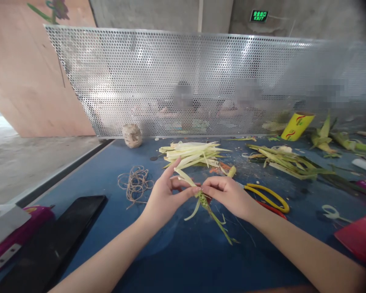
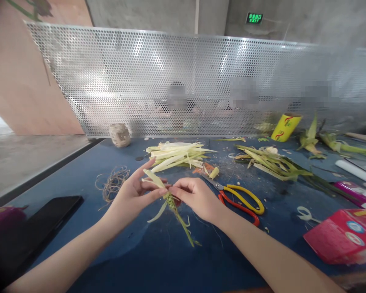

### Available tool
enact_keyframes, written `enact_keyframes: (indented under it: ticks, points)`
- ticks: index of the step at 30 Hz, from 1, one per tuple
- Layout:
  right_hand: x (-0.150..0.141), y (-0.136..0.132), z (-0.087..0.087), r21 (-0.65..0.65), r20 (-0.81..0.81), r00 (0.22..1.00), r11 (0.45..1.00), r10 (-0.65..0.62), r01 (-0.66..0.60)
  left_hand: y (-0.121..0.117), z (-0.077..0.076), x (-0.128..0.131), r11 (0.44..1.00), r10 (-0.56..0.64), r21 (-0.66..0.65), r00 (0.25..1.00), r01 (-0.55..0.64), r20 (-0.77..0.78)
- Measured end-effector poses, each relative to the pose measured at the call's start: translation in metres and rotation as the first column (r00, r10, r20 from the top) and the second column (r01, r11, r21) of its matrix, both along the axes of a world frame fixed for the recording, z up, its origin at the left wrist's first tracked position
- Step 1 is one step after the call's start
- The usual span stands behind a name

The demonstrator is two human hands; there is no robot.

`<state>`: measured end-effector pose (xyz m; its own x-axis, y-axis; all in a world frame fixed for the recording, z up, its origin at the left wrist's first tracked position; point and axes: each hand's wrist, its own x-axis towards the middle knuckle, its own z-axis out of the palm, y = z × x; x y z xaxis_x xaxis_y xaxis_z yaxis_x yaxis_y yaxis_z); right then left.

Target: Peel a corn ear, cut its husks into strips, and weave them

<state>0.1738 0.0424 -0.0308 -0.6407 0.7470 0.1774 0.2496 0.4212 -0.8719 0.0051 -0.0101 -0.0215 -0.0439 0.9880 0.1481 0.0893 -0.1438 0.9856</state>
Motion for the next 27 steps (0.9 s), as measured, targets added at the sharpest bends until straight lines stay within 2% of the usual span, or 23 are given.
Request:
enact_keyframes:
  ticks: [2,4,6,8,9,11,13,15,17,18,20,22,24,27]
  points:
    - [0.001,0.003,-0.002,0.107,0.1,0.992,0.992,-0.075,0.064,0.002,-0.003,-0.001,1.0,0.02,0.016,1.0,-0.019,-0.018]
    - [0.002,0.005,-0.005,0.273,0.231,0.953,0.953,-0.194,0.127,0.004,-0.006,-0.003,0.995,0.096,-0.004,0.995,-0.096,-0.024]
    - [0.002,0.006,-0.006,0.418,0.354,0.893,0.901,-0.278,0.115,0.007,-0.007,-0.006,0.978,0.205,-0.006,0.977,-0.206,-0.06]
    - [0.002,0.007,-0.007,0.516,0.464,0.822,0.855,-0.33,0.052,0.01,-0.009,-0.008,0.962,0.272,0.081,0.945,-0.261,-0.18]
    - [0.002,0.007,-0.007,0.556,0.506,0.787,0.831,-0.354,0.017,0.01,-0.01,-0.009,0.958,0.276,0.151,0.924,-0.242,-0.265]
    - [0.003,0.008,-0.006,0.622,0.55,0.734,0.782,-0.399,-0.042,0.01,-0.011,-0.009,0.954,0.24,0.268,0.873,-0.133,-0.423]
    - [0.005,0.009,-0.005,0.661,0.546,0.724,0.747,-0.421,-0.064,0.009,-0.013,-0.007,0.961,0.165,0.277,0.838,-0.018,-0.519]
    - [0.007,0.011,-0.003,0.677,0.492,0.762,0.735,-0.421,-0.031,0.007,-0.014,-0.004,0.973,0.09,0.226,0.831,0.044,-0.55]
    - [0.008,0.012,-0.002,0.64,0.389,0.837,0.766,-0.386,0.056,0.005,-0.014,-0.001,0.982,0.018,0.169,0.856,0.082,-0.517]
    - [0.008,0.012,-0.002,0.58,0.32,0.884,0.809,-0.339,0.101,0.005,-0.013,0.001,0.985,-0.008,0.149,0.882,0.088,-0.47]
    - [0.007,0.012,-0.002,0.386,0.155,0.963,0.911,-0.221,0.147,0.004,-0.011,0.004,0.991,-0.043,0.105,0.952,0.079,-0.303]
    - [0.005,0.009,-0.003,0.212,0.005,0.992,0.969,-0.128,0.124,0.004,-0.009,0.006,0.997,-0.059,0.041,0.995,0.062,-0.083]
    - [0.003,0.007,-0.005,0.148,-0.071,0.993,0.984,-0.093,0.102,0.005,-0.006,0.008,0.997,-0.065,-0.033,0.993,0.069,0.102]
    - [0.003,0.004,-0.005,0.236,-0.034,0.995,0.967,-0.091,0.096,0.004,-0.004,0.009,0.989,-0.076,-0.106,0.972,0.101,0.222]
